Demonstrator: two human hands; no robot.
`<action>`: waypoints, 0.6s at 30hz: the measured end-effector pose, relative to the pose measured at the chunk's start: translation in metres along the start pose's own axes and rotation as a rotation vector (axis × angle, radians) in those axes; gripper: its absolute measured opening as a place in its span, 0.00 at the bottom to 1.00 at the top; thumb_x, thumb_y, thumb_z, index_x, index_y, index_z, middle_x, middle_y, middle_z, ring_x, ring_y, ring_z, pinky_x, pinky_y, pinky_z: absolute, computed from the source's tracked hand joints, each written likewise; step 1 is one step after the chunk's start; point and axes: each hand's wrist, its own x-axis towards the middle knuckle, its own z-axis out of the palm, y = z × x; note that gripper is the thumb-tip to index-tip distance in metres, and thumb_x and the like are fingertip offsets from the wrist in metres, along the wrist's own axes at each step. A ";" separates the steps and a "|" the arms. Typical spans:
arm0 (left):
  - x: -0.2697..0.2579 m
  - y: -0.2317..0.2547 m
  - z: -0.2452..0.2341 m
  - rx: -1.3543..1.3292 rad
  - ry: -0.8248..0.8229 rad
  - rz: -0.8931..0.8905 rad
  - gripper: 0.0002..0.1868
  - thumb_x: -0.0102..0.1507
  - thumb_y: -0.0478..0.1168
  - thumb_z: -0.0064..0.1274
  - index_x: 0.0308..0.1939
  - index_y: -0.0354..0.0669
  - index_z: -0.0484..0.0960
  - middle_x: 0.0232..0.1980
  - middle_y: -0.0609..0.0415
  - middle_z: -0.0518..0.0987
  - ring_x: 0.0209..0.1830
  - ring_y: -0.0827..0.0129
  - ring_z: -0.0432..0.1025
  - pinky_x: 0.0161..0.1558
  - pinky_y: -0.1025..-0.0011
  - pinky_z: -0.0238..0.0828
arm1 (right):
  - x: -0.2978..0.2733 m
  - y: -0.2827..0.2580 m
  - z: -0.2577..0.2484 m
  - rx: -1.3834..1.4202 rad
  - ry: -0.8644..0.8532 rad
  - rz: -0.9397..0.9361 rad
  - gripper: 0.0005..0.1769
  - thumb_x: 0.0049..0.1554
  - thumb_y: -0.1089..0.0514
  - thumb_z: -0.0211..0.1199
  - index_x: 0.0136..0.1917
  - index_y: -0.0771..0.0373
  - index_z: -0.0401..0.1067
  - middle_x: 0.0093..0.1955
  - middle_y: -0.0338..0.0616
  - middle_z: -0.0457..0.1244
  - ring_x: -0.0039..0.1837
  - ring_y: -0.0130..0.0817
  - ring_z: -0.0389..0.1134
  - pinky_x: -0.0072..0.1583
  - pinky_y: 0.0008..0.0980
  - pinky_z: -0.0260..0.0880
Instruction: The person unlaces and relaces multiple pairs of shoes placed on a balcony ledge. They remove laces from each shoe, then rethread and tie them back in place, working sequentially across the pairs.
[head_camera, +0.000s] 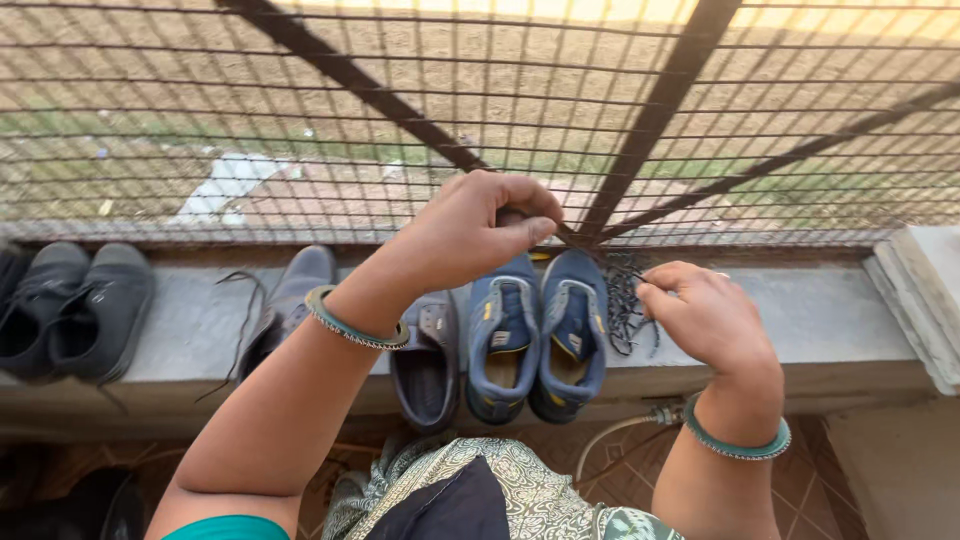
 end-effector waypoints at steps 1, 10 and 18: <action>-0.009 0.005 -0.007 0.030 0.034 -0.016 0.12 0.64 0.42 0.56 0.47 0.40 0.87 0.28 0.62 0.78 0.28 0.81 0.67 0.31 0.75 0.67 | 0.000 -0.005 -0.003 0.001 -0.025 -0.029 0.18 0.55 0.47 0.61 0.53 0.56 0.82 0.61 0.46 0.72 0.65 0.45 0.69 0.65 0.43 0.67; -0.053 -0.006 -0.044 -0.377 -0.266 0.244 0.15 0.71 0.38 0.50 0.61 0.39 0.80 0.38 0.64 0.77 0.40 0.82 0.70 0.45 0.78 0.71 | -0.017 -0.103 0.061 1.154 -0.361 -0.806 0.29 0.62 0.53 0.64 0.70 0.73 0.63 0.74 0.53 0.56 0.77 0.41 0.56 0.73 0.44 0.57; -0.059 -0.093 -0.108 -0.372 0.013 0.139 0.11 0.69 0.38 0.53 0.52 0.38 0.85 0.37 0.68 0.76 0.35 0.85 0.64 0.36 0.79 0.63 | -0.061 -0.201 0.206 1.714 -0.671 -0.203 0.22 0.68 0.44 0.46 0.60 0.62 0.67 0.31 0.30 0.46 0.28 0.18 0.43 0.32 0.21 0.49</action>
